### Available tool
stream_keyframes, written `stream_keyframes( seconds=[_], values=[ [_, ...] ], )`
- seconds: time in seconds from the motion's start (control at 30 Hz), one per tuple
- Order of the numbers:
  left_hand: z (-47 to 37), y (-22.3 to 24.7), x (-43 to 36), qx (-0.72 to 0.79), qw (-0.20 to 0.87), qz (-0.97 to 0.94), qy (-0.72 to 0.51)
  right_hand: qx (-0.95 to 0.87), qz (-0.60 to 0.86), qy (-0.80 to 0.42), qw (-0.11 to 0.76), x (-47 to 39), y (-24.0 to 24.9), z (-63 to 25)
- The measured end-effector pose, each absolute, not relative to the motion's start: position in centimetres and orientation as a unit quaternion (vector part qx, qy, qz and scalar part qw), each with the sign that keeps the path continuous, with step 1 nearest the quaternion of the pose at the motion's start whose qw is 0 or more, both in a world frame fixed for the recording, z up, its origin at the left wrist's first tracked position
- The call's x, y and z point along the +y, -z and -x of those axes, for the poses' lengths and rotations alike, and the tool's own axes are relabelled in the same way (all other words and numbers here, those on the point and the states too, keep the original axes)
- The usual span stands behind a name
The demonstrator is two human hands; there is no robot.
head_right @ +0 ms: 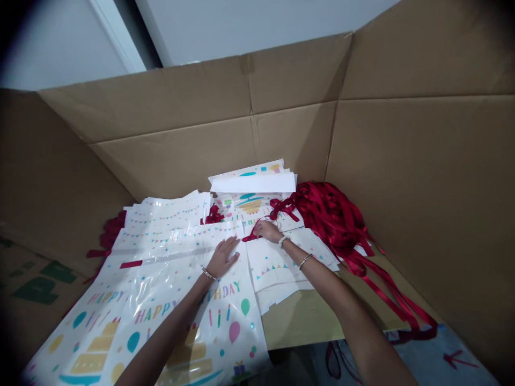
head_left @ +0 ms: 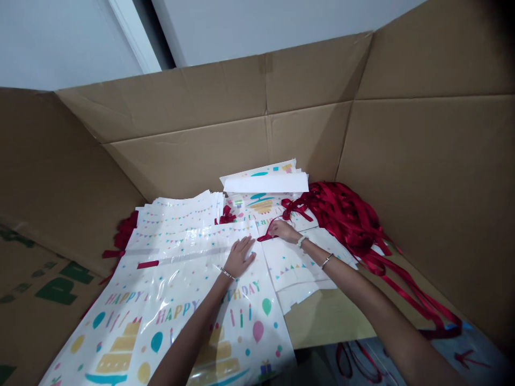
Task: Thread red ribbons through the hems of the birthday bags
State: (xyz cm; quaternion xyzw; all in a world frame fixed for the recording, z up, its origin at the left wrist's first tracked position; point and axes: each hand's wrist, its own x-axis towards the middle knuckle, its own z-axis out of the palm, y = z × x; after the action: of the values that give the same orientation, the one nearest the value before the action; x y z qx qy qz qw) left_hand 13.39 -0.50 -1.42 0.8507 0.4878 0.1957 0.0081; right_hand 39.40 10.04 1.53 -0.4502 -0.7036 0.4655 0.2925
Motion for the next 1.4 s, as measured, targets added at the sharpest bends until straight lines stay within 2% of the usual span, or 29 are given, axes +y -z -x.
stream_keyframes(
  seconds=[0.17, 0.5, 1.03, 1.27, 1.4],
  values=[
    [-13.4, 1.4, -0.5, 0.490, 0.012, -0.850, -0.195, -0.659, 0.436, -0.514, 0.332, 10.1, -1.5, -39.2],
    [-13.4, 0.9, -0.7, 0.485, 0.007, -0.855, -0.182, -0.609, 0.423, -0.592, 0.316, 10.1, -2.1, -40.1],
    [-13.4, 0.9, -0.6, 0.487, 0.013, -0.854, -0.184, -0.681, 0.422, -0.562, 0.208, 11.4, -2.7, -39.9],
    [-13.5, 0.8, -0.7, 0.488, 0.008, -0.853, -0.184, -0.644, 0.384, -0.600, 0.280, 10.3, -2.4, -40.3],
    [-13.5, 0.7, -0.8, 0.489, 0.005, -0.853, -0.182, -0.633, 0.386, -0.605, 0.291, 10.3, -1.9, -40.3]
  ],
)
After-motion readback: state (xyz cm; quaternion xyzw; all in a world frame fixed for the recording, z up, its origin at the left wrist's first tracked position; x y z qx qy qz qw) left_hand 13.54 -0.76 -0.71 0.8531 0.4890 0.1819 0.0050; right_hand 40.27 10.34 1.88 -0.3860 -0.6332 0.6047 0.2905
